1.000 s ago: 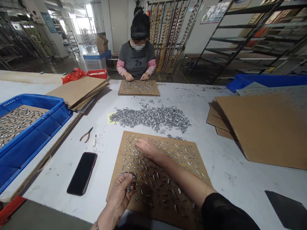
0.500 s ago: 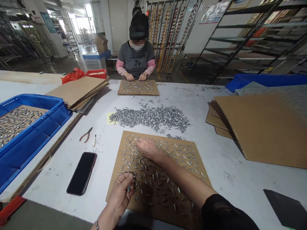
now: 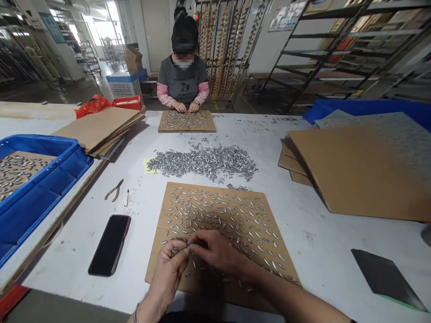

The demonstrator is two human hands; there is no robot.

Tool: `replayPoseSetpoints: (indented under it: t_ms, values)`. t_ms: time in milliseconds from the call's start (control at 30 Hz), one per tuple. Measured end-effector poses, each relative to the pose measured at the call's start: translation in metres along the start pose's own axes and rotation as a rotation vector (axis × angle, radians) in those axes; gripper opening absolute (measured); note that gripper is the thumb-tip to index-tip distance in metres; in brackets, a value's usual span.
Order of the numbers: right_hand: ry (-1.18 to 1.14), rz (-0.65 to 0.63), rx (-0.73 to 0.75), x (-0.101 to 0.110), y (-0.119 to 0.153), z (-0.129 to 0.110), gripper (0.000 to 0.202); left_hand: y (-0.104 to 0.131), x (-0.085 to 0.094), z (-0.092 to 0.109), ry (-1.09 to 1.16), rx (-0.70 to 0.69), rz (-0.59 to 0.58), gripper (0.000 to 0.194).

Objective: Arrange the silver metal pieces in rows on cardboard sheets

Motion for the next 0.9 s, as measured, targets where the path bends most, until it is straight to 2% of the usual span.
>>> replayPoseSetpoints:
  t_ms: [67,133,267,367,533,700,800,900]
  values:
    - [-0.025,0.006,-0.039,0.004,-0.002,0.004,0.012,0.001,-0.001,0.0,0.012,-0.007,-0.017,0.035]
    - [0.046,0.045,-0.031,0.016,-0.01,0.009,0.013,0.002,-0.001,0.003,0.062,0.022,-0.019,0.035]
    - [0.341,0.167,-0.042,0.054,-0.044,0.027,0.02,0.002,0.003,0.012,0.133,0.1,0.024,0.032]
    - [0.48,0.129,-0.125,0.07,-0.073,0.044,0.02,0.002,0.006,0.013,0.136,0.101,0.045,0.031]
    - [0.602,0.004,-0.16,0.065,-0.102,0.058,0.019,-0.001,0.011,0.004,0.047,0.081,0.105,0.047]
    - [0.66,-0.002,-0.207,0.061,-0.114,0.058,0.021,-0.006,0.013,0.001,-0.016,0.099,-0.038,0.052]
    - [0.656,0.074,-0.198,0.063,-0.107,0.05,0.019,-0.006,0.016,0.003,0.007,0.11,-0.033,0.048]
    - [0.538,0.133,-0.079,0.057,-0.081,0.029,0.018,-0.002,0.015,0.007,0.033,0.117,-0.008,0.053]
Point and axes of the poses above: each hand's wrist, its own y-axis away from the middle knuckle, its own x-axis out of the back of the hand, z = x × y, the point moved 2 cm from there along -y, towards the middle knuckle, and after that the axes turned 3 degrees about x, right-handed, at the moved point
